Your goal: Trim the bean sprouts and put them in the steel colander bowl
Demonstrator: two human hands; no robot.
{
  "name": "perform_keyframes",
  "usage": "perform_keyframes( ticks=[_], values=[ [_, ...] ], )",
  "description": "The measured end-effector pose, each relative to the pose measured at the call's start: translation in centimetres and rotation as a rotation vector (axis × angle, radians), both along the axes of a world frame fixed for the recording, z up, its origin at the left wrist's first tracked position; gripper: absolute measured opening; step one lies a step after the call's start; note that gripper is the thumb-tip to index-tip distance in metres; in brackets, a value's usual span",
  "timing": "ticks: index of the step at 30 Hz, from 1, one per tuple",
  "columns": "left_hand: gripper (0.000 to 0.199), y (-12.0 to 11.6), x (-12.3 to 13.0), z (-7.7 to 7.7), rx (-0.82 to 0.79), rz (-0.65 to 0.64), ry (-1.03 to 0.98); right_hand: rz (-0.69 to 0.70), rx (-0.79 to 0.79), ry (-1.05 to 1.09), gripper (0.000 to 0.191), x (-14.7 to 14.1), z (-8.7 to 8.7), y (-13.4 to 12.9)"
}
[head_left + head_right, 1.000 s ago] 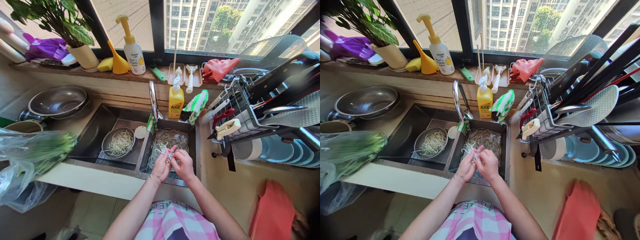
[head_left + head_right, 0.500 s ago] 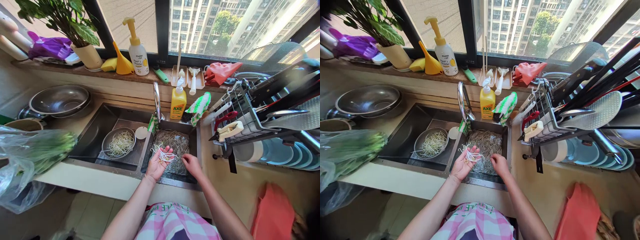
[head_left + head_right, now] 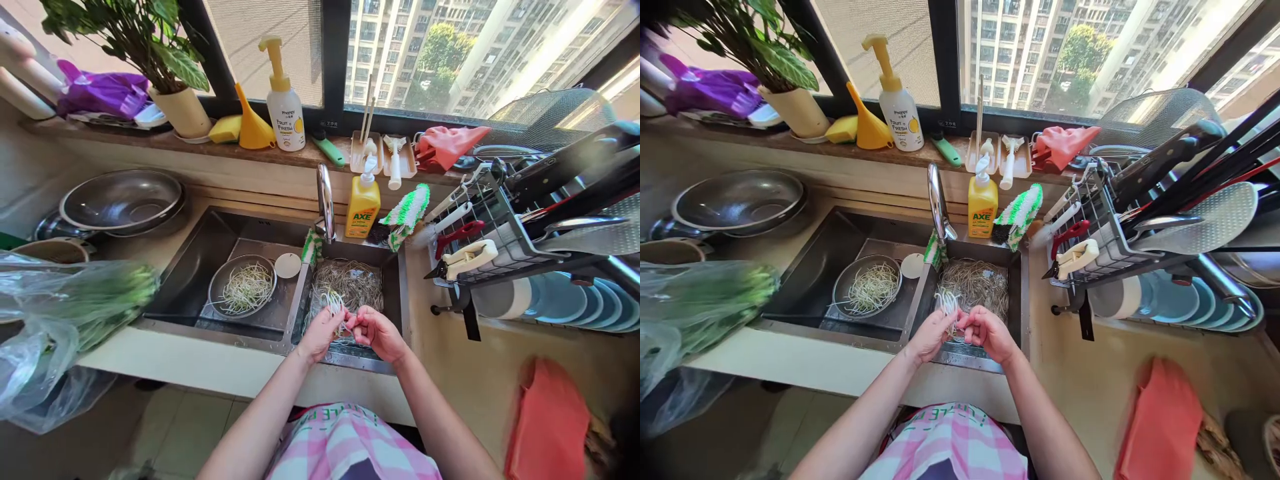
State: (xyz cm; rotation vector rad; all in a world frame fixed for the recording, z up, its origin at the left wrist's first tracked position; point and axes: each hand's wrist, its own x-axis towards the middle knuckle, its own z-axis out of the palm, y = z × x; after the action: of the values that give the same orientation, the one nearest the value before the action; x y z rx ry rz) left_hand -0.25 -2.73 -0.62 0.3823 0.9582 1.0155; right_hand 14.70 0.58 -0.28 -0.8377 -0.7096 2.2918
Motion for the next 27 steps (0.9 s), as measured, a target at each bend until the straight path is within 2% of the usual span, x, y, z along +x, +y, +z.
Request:
perform_keyframes(
  ticks=[2,8,14,21,24,27],
  values=[
    [0.025,-0.3,-0.4,-0.1,0.006,-0.036,-0.006,0.039,0.004,-0.023,0.015,-0.9,-0.1,-0.2],
    [0.026,-1.2,-2.2,-0.2,-0.024,-0.007,0.039,0.123,0.106,-0.175,0.019,-3.4,0.0,-1.0],
    [0.035,-1.3,-3.9,0.1,-0.026,0.013,0.01,0.15,0.185,-0.257,0.025,-4.9,0.2,-1.6],
    [0.038,-1.1,-5.1,-0.3,-0.06,0.073,-0.004,0.124,0.235,-0.298,0.024,-6.5,0.3,-1.7],
    [0.04,-0.4,-7.8,-0.8,-0.044,0.124,0.042,0.079,0.255,-0.367,0.025,-6.8,-0.3,-1.7],
    [0.042,1.0,-13.2,-1.8,-0.016,0.196,0.23,0.026,0.277,-0.525,0.025,-6.3,-2.8,-1.4]
  ],
)
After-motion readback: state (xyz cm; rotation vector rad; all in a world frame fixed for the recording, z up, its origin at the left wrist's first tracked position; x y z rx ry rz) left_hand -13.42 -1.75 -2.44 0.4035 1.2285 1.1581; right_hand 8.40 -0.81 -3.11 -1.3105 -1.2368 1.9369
